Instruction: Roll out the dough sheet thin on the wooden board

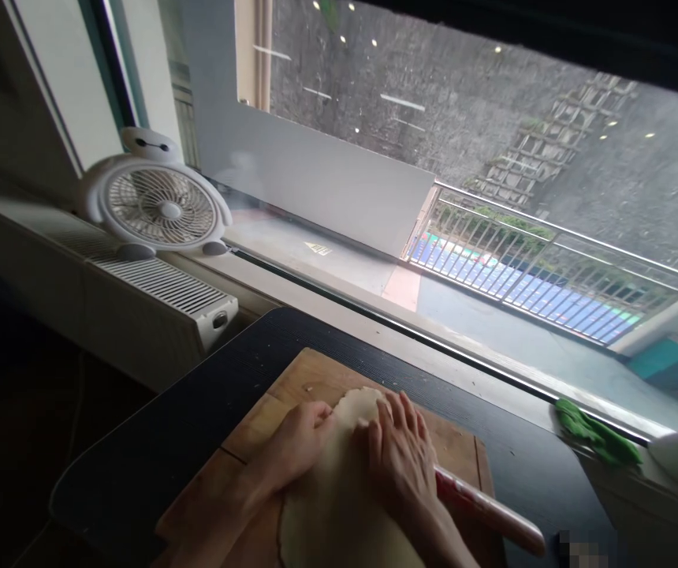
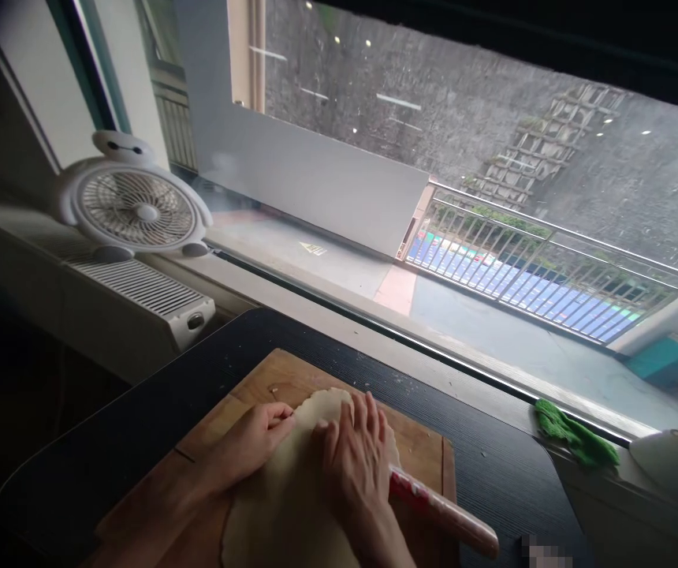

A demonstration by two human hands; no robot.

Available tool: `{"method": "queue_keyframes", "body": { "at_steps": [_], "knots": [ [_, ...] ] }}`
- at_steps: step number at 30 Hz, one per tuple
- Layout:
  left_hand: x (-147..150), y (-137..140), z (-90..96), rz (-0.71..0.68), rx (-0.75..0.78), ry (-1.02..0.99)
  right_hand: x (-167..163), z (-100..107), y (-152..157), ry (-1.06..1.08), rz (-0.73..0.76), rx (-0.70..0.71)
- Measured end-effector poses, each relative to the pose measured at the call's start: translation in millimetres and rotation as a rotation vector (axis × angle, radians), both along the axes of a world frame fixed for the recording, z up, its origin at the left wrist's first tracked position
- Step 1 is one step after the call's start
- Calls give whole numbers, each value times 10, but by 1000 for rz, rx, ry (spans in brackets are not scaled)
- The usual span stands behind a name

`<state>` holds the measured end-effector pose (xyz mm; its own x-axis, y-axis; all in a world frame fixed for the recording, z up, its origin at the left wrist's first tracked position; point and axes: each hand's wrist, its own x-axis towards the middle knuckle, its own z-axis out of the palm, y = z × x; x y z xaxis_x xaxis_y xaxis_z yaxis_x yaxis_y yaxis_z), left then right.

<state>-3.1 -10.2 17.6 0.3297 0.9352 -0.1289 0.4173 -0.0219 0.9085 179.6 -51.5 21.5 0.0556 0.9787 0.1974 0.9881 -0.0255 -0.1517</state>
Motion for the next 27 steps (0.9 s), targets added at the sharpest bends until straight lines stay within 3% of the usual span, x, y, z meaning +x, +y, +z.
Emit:
{"method": "queue_keyframes", "body": {
  "at_steps": [2, 8, 14, 20, 25, 27],
  "knots": [
    [6, -10, 22, -7, -26, -3, 6, -9, 28, -17, 12, -11],
    [3, -3, 36, -38, -35, 14, 348, 123, 736, 91, -253, -167],
    [-12, -12, -29, -48, -40, 0, 191, 9, 462, 30, -39, -95],
    [-6, 2, -14, -51, -64, -28, 340, 66, 762, 85, -274, -82],
    [-2, -24, 54, 2, -53, -2, 96, -12, 387, -4, -23, -25],
    [-1, -25, 79, -2, -54, -15, 111, 17, 416, -42, -21, 30]
  ]
}}
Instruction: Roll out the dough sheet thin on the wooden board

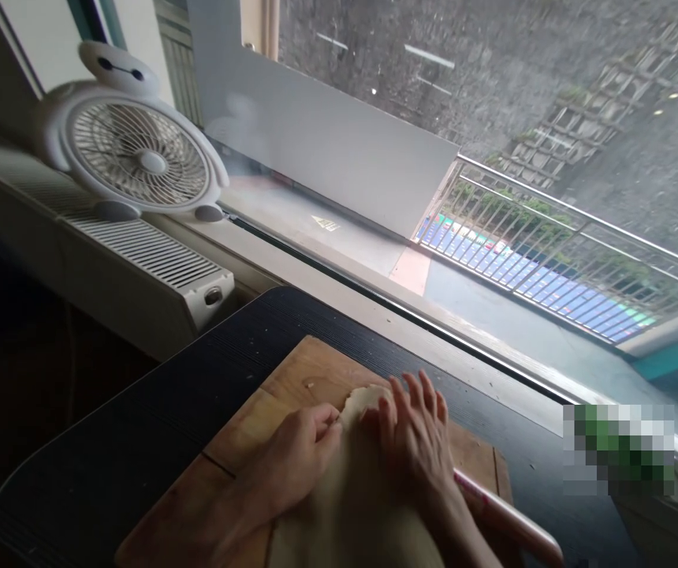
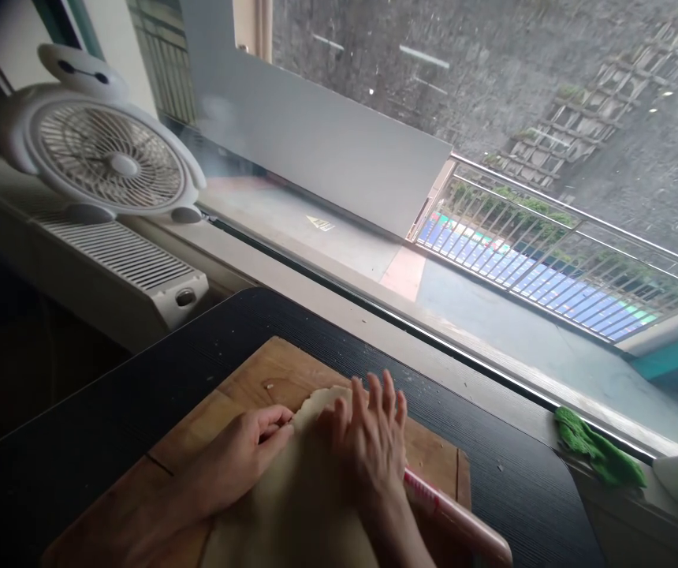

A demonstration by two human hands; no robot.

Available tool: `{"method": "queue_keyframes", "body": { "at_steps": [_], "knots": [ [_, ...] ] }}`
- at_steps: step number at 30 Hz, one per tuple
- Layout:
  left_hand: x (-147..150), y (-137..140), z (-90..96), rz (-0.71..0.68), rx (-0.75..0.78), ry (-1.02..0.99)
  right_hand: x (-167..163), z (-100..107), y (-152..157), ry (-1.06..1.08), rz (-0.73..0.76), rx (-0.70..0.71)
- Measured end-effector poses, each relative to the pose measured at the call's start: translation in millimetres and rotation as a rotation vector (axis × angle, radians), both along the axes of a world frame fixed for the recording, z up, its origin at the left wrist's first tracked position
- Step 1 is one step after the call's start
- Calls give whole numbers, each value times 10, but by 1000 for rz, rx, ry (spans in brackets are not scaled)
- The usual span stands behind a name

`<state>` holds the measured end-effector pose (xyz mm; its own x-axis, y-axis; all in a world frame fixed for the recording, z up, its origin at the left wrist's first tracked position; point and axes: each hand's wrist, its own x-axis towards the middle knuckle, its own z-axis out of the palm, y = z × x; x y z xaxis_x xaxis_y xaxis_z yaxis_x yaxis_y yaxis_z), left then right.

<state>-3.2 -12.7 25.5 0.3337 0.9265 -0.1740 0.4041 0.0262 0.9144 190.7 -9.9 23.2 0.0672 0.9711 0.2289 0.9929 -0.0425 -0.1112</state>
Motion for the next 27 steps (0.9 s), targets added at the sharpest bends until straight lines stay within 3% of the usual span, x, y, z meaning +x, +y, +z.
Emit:
{"method": "queue_keyframes", "body": {
  "at_steps": [5, 11, 13, 16, 19, 22, 24, 27],
  "knots": [
    [-18, 2, 87, -24, -15, -5, 181, 113, 355, 91, -235, -29],
    [-12, 0, 45, -16, 21, -7, -109, -23, -48, -39, 40, 41],
    [-1, 4, -7, -9, 16, -6, -52, 21, 43, -31, -28, 55],
    [8, 8, -65, 0, 13, 12, 62, 116, 258, 67, -188, -37],
    [7, 11, -87, -14, 37, 28, -54, 103, 191, 103, -103, -117],
    [5, 12, -94, -20, 58, 22, -203, 35, 38, 21, 27, -23],
    [4, 14, -97, -24, 52, 20, -170, 39, 77, -12, -16, 1],
    [4, 18, -93, -33, 48, 31, -59, 76, 222, 25, -111, -89]
  ]
}}
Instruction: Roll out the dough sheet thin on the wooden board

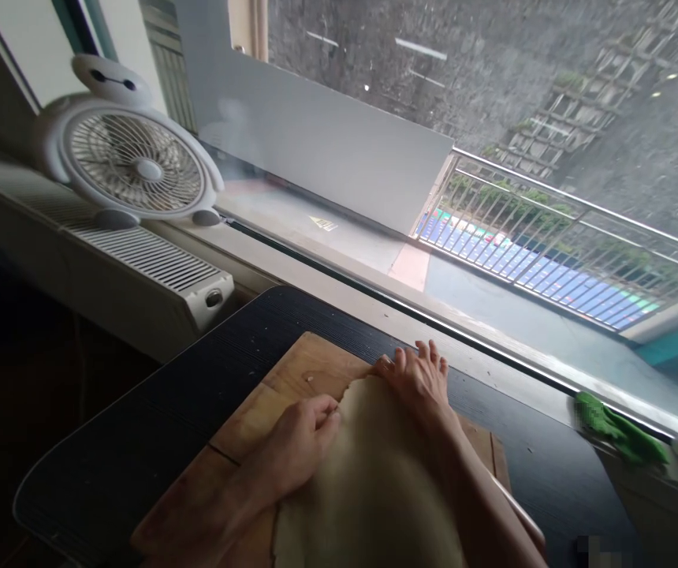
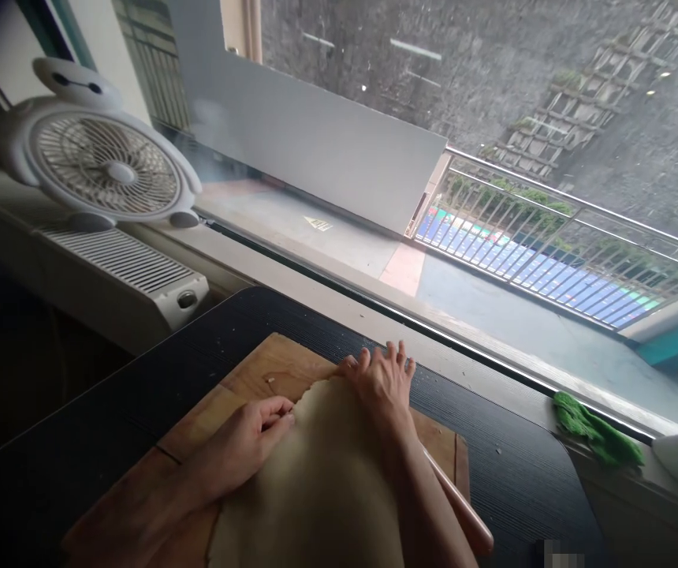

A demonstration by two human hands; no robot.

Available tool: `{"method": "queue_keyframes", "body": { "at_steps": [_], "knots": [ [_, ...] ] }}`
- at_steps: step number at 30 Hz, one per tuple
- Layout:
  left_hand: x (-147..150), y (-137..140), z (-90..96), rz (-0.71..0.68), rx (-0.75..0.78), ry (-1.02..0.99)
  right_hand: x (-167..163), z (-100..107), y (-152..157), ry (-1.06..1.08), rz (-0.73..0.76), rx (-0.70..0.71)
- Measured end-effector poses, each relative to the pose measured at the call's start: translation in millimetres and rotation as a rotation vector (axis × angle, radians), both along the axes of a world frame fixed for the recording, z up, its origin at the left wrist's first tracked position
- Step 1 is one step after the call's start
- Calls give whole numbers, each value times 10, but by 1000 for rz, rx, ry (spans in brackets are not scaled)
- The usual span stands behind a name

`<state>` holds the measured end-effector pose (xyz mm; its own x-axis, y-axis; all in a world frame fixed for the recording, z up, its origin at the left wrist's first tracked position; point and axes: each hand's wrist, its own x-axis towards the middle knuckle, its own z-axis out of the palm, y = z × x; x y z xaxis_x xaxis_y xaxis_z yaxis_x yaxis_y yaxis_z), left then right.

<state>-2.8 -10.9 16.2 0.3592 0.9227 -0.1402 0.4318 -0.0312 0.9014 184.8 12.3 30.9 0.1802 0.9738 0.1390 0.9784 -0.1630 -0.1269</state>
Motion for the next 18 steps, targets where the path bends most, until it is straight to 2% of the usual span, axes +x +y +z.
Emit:
{"method": "queue_keyframes", "body": {
  "at_steps": [2, 5, 7, 10, 13, 15, 18],
  "knots": [
    [1, 1, 4, -2, 0, 2, -39, -21, -11, 48, 32, -18],
    [4, -5, 4, -3, -2, -2, -209, -110, -133, 54, 142, 74],
    [4, -9, 5, -3, -3, -3, -213, -128, -111, 15, 129, 125],
    [-8, 11, 26, -7, -50, -16, 51, -51, 119, -51, -1, 148],
    [-11, 96, 78, -51, -108, -34, 360, 50, 207, -117, -28, 177],
    [22, 195, 122, -54, -92, -25, 458, 63, 55, -128, 3, 170],
    [143, 358, 186, -2, -54, 50, 511, 14, -331, -127, 52, 158]
  ]
}}
